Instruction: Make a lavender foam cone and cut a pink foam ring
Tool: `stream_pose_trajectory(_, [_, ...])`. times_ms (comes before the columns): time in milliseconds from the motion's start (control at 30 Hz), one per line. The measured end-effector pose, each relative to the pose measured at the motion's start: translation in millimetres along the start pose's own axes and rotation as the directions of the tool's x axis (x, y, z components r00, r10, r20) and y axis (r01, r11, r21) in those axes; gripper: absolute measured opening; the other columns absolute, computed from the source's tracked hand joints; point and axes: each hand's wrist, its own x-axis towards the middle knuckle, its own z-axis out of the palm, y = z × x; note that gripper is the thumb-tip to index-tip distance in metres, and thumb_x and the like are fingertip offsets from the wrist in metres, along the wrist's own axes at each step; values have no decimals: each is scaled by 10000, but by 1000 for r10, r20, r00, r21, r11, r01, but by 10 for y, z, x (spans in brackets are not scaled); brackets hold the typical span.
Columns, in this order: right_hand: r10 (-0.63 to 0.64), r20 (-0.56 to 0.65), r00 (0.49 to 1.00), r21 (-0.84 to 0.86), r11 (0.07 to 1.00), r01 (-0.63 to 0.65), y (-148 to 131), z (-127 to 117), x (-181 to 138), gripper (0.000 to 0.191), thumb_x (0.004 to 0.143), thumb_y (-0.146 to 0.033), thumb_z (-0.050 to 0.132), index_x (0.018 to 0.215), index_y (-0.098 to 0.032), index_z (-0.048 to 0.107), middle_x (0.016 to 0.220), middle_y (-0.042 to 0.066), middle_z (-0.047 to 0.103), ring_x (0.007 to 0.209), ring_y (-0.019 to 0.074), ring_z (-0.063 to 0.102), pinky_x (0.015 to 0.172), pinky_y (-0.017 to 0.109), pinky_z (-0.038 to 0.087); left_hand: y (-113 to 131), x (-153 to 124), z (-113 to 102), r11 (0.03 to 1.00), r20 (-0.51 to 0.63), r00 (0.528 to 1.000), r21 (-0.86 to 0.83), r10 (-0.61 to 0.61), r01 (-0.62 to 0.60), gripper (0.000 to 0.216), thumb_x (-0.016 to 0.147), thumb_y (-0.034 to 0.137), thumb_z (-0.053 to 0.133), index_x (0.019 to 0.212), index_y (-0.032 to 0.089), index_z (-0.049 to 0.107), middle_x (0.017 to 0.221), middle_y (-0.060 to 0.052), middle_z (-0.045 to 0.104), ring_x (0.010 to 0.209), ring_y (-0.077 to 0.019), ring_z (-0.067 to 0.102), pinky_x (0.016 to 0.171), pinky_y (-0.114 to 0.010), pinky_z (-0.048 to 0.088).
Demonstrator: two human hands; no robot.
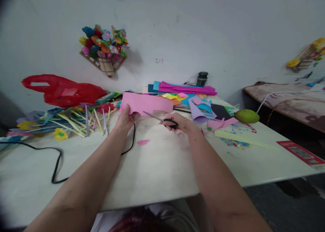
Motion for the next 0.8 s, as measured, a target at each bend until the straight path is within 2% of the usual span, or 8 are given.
stream_pose_trajectory(67, [-105,-180,978,20,994,111,52,-36,47,231,660,-322,649,770,-119,650,471,-25,531,365,64,409,329,189,292,-1,12,-16,1000,-19,1000,-18,10,-10,326,896,440,537,1140,223,543,728,0,671,585,-104,639,677,-240,560])
stream_pose_trajectory(133, [-180,-382,906,-25,983,184,80,-69,98,247,672,-378,666,719,-139,622,513,-17,548,371,61,417,334,192,279,2,10,-8,999,-40,999,-34,15,-17,332,906,447,517,1150,223,534,716,2,664,576,-105,635,686,-249,560])
stream_pose_trajectory(200, [-182,-551,814,-105,983,148,90,-95,140,265,693,-415,661,738,-156,626,549,-12,556,392,74,453,363,198,309,8,-2,13,998,-64,998,-53,27,-31,297,934,413,472,1165,233,522,720,8,666,584,-108,639,701,-257,560])
stream_pose_trajectory(267, [-158,-645,747,-241,971,-3,91,-104,166,244,733,-403,629,804,-171,657,569,-4,566,438,106,508,428,221,378,14,-18,34,996,-84,995,-71,46,-52,259,960,367,425,1164,243,525,744,9,676,607,-110,647,717,-262,559])
stream_pose_trajectory(400, [-194,-658,728,-592,731,-340,83,-45,177,248,795,-348,567,899,-168,702,719,92,666,702,219,643,621,300,455,11,-44,55,992,-84,994,-92,73,-81,242,969,327,406,1139,228,549,762,0,687,606,-110,643,701,-254,557])
stream_pose_trajectory(500, [-179,-643,745,-682,577,-449,63,31,180,284,825,-336,533,926,-137,709,886,175,697,881,288,657,706,341,459,-8,-45,55,995,-58,997,-85,51,-56,251,967,336,412,1176,250,521,734,12,682,587,-105,637,664,-232,552])
stream_pose_trajectory(600, [-119,-651,750,-681,528,-507,31,84,199,301,851,-311,511,957,-110,709,917,207,695,927,295,659,731,341,468,-47,-30,53,997,0,998,-30,69,-69,281,937,363,478,1207,288,496,773,24,676,589,-90,631,647,-221,552])
stream_pose_trajectory(800, [-20,-692,721,-664,409,-626,-44,141,226,296,824,-218,546,1043,-93,700,1037,198,681,1011,287,647,779,319,482,-134,-14,70,965,25,972,114,235,-236,450,864,409,568,1284,307,443,987,-25,649,655,-112,632,612,-263,564])
